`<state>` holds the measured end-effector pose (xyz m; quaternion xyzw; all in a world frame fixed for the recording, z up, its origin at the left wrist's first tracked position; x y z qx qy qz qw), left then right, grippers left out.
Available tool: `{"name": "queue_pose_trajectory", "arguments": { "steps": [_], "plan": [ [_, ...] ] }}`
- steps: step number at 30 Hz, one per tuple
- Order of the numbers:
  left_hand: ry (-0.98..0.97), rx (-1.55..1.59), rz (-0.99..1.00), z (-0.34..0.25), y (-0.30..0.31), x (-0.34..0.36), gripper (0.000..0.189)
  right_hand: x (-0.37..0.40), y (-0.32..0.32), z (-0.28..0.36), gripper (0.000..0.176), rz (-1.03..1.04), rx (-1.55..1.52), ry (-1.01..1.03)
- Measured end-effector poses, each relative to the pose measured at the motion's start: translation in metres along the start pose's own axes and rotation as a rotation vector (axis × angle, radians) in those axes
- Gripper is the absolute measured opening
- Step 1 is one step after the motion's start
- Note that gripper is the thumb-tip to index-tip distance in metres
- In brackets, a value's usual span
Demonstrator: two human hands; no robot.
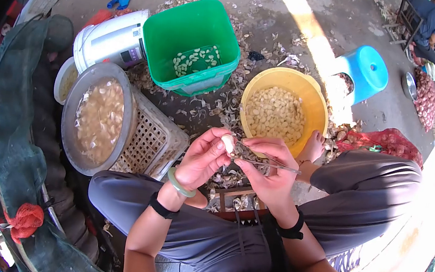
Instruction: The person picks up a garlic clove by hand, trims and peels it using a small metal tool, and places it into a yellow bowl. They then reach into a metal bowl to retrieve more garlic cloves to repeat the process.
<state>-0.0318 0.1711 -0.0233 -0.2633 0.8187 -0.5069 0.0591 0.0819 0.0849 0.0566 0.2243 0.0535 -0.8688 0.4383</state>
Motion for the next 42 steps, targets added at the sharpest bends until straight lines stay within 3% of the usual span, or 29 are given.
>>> {"name": "queue_pose_trajectory", "arguments": {
  "steps": [9, 13, 16, 19, 21, 23, 25, 27, 30, 33, 37, 40, 41, 42],
  "plan": [
    [0.093, 0.053, 0.055, 0.009, 0.0, 0.001, 0.03, 0.001, 0.001, -0.003, 0.03, -0.001, 0.035, 0.035],
    [0.096, 0.006, 0.015, 0.006, -0.003, 0.001, 0.03, 0.001, 0.002, -0.009, 0.025, 0.014, -0.086, -0.095],
    [0.11, -0.055, 0.106, 0.003, -0.007, 0.002, 0.03, -0.002, 0.007, -0.013, 0.024, -0.039, -0.269, -0.205],
    [0.083, -0.262, 0.187, 0.001, -0.012, 0.004, 0.033, -0.004, 0.015, -0.021, 0.025, -0.062, -0.389, -0.311],
    [0.093, -0.393, 0.165, 0.0, -0.017, 0.005, 0.037, -0.003, 0.024, -0.033, 0.022, -0.186, -0.497, -0.401],
    [0.077, -0.434, 0.14, -0.003, -0.025, 0.004, 0.038, -0.006, 0.031, -0.032, 0.022, -0.242, -0.455, -0.38],
    [0.058, -0.477, 0.113, -0.002, -0.027, 0.003, 0.039, -0.016, 0.031, -0.013, 0.024, -0.048, 0.104, -0.215],
    [-0.044, -0.434, 0.019, -0.009, -0.021, 0.002, 0.035, -0.014, 0.028, -0.012, 0.028, 0.001, 0.108, -0.287],
    [-0.089, -0.414, 0.026, -0.011, -0.017, 0.001, 0.032, -0.017, 0.018, 0.008, 0.03, 0.085, 0.159, 0.01],
    [-0.075, -0.487, 0.044, -0.008, -0.013, 0.002, 0.029, -0.015, 0.006, 0.013, 0.028, 0.161, 0.189, 0.092],
    [-0.105, -0.558, 0.035, -0.01, -0.018, 0.004, 0.029, -0.008, 0.018, -0.004, 0.024, -0.016, 0.063, -0.073],
    [-0.016, -0.609, 0.016, -0.009, -0.017, 0.004, 0.03, -0.013, 0.03, -0.01, 0.024, -0.139, -0.07, -0.164],
    [-0.017, -0.595, 0.003, -0.009, -0.017, 0.004, 0.032, -0.016, 0.032, -0.008, 0.024, -0.139, -0.071, -0.161],
    [-0.015, -0.579, -0.011, -0.008, -0.016, 0.004, 0.033, -0.018, 0.024, -0.001, 0.024, 0.01, 0.016, -0.094]
  ]
}}
Point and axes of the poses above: each hand's wrist, its own x-axis away from the middle knuckle, its own y-axis out of the back of the hand, z = x × y, the point moved 7 cm from there along -x, towards the middle knuckle, and after that the axes turned 3 degrees about x, right-handed, at the moved point
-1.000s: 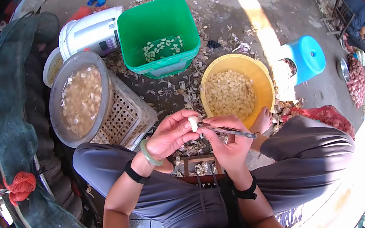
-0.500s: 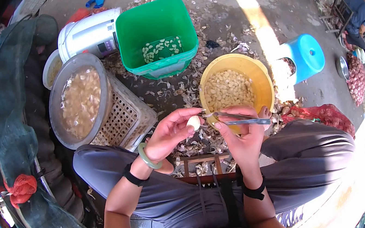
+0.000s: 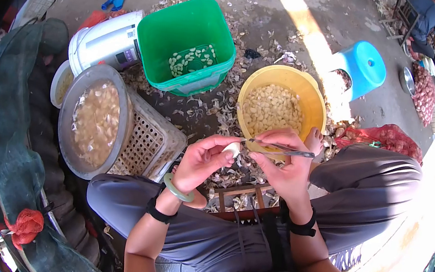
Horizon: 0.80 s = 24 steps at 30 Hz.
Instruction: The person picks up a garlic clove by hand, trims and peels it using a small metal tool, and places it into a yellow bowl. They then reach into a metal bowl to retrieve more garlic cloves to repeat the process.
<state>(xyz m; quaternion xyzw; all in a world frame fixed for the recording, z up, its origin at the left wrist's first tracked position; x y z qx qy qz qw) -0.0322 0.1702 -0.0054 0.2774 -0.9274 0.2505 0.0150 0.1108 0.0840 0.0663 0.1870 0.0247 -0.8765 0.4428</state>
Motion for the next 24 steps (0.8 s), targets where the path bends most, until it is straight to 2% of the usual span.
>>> {"name": "queue_pose_trajectory", "arguments": {
  "steps": [1, 7, 9, 14, 16, 17, 19, 20, 21, 23, 24],
  "plan": [
    [0.0, 0.0, 0.001, 0.002, 0.001, 0.0, 0.033, 0.0, -0.009, 0.006, 0.025, 0.143, 0.096, 0.067],
    [-0.007, 0.054, 0.056, 0.005, 0.001, -0.001, 0.036, 0.009, -0.016, -0.001, 0.023, 0.123, 0.054, 0.106],
    [0.008, -0.001, 0.035, 0.003, 0.0, -0.001, 0.035, 0.01, -0.002, -0.012, 0.022, -0.058, 0.013, 0.0],
    [0.038, 0.02, 0.023, 0.004, 0.001, -0.002, 0.036, 0.004, 0.005, -0.011, 0.021, -0.122, -0.026, -0.02],
    [0.04, 0.026, 0.024, 0.004, 0.001, -0.002, 0.034, 0.003, 0.009, -0.019, 0.021, -0.124, 0.192, -0.081],
    [0.034, 0.026, 0.001, 0.004, 0.002, -0.002, 0.034, 0.004, 0.011, -0.022, 0.021, -0.127, 0.191, -0.081],
    [0.025, 0.025, -0.015, 0.005, 0.002, -0.004, 0.034, 0.009, 0.0, -0.047, 0.02, 0.096, 0.048, -0.399],
    [-0.006, 0.013, -0.03, 0.003, 0.004, -0.004, 0.034, 0.011, 0.0, -0.048, 0.021, 0.062, -0.069, -0.431],
    [-0.041, 0.001, -0.051, 0.002, 0.007, -0.004, 0.033, 0.009, -0.004, -0.044, 0.021, 0.066, -0.071, -0.428],
    [-0.078, -0.025, -0.042, 0.007, 0.012, -0.003, 0.032, 0.005, -0.01, -0.022, 0.019, 0.089, -0.187, -0.263],
    [-0.118, -0.051, -0.022, 0.006, 0.01, -0.004, 0.03, 0.004, -0.014, -0.02, 0.033, 0.234, -0.045, -0.163]
  ]
}}
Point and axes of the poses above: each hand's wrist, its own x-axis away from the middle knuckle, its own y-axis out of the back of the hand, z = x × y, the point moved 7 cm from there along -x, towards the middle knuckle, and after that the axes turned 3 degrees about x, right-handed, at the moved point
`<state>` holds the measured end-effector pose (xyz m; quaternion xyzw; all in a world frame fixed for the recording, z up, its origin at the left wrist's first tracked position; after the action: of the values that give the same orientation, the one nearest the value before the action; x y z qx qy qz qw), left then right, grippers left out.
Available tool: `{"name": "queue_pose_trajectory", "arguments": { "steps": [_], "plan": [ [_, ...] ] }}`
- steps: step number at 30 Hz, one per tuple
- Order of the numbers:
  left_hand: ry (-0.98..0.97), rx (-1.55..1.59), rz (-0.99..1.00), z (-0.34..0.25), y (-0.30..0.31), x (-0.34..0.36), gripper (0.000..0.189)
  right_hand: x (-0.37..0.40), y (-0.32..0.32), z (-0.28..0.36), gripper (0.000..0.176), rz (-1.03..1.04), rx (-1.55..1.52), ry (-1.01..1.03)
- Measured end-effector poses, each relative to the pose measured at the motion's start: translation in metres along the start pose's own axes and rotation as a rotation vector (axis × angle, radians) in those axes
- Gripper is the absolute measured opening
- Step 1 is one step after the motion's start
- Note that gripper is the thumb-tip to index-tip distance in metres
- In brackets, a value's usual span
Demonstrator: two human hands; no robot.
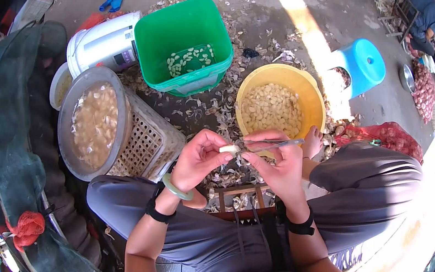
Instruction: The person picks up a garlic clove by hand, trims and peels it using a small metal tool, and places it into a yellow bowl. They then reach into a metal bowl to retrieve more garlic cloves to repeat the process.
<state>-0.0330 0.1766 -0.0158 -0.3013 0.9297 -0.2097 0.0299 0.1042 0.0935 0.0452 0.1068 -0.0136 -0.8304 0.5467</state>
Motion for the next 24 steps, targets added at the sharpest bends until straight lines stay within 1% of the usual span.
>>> {"name": "queue_pose_trajectory", "arguments": {
  "steps": [1, 3, 4, 6, 10, 12, 16, 18, 19, 21, 22, 24],
  "plan": [
    [0.001, 0.003, 0.003, 0.0, -0.002, 0.0, 0.03, 0.001, 0.002, -0.002, 0.033, -0.002, 0.003, -0.001],
    [0.015, 0.001, 0.008, -0.002, -0.004, 0.001, 0.025, 0.003, -0.002, 0.0, 0.028, 0.024, 0.133, 0.047],
    [0.016, 0.0, 0.007, -0.002, -0.003, 0.002, 0.025, 0.003, -0.002, 0.0, 0.028, 0.025, 0.131, 0.047],
    [0.087, -0.014, -0.012, 0.002, 0.0, 0.001, 0.023, 0.003, -0.002, -0.001, 0.026, 0.011, 0.117, 0.021],
    [0.082, -0.044, -0.012, 0.0, -0.002, 0.0, 0.025, 0.003, -0.001, 0.0, 0.026, -0.009, 0.097, 0.025],
    [0.049, -0.029, 0.02, -0.003, -0.004, -0.001, 0.028, 0.003, -0.001, -0.001, 0.026, -0.002, 0.073, 0.016],
    [0.065, -0.068, 0.03, -0.002, -0.006, -0.001, 0.03, 0.005, -0.003, -0.005, 0.023, 0.026, 0.061, 0.032],
    [0.079, -0.083, 0.028, 0.001, -0.005, 0.0, 0.031, 0.006, -0.004, -0.009, 0.022, 0.025, 0.006, -0.031],
    [0.078, -0.085, 0.031, 0.0, -0.006, -0.001, 0.031, 0.006, -0.004, -0.011, 0.022, 0.022, 0.005, -0.029],
    [0.097, -0.056, 0.066, -0.001, -0.011, -0.001, 0.033, 0.005, 0.008, -0.008, 0.023, -0.172, 0.074, 0.024],
    [0.097, -0.063, 0.072, -0.001, -0.011, -0.001, 0.033, 0.005, 0.01, -0.005, 0.023, -0.18, 0.07, 0.028],
    [0.142, -0.045, 0.138, 0.006, -0.014, 0.0, 0.033, 0.009, 0.027, 0.015, 0.032, -0.354, -0.202, 0.123]
  ]
}}
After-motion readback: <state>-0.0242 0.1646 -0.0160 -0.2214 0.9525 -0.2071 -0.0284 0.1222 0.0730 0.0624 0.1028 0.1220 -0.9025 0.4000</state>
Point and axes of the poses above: each hand's wrist, its own x-axis away from the middle knuckle, its own y-axis out of the back of the hand, z = x × y, the point moved 7 cm from there along -x, towards the middle knuckle, and after that the axes turned 3 degrees about x, right-handed, at the moved point
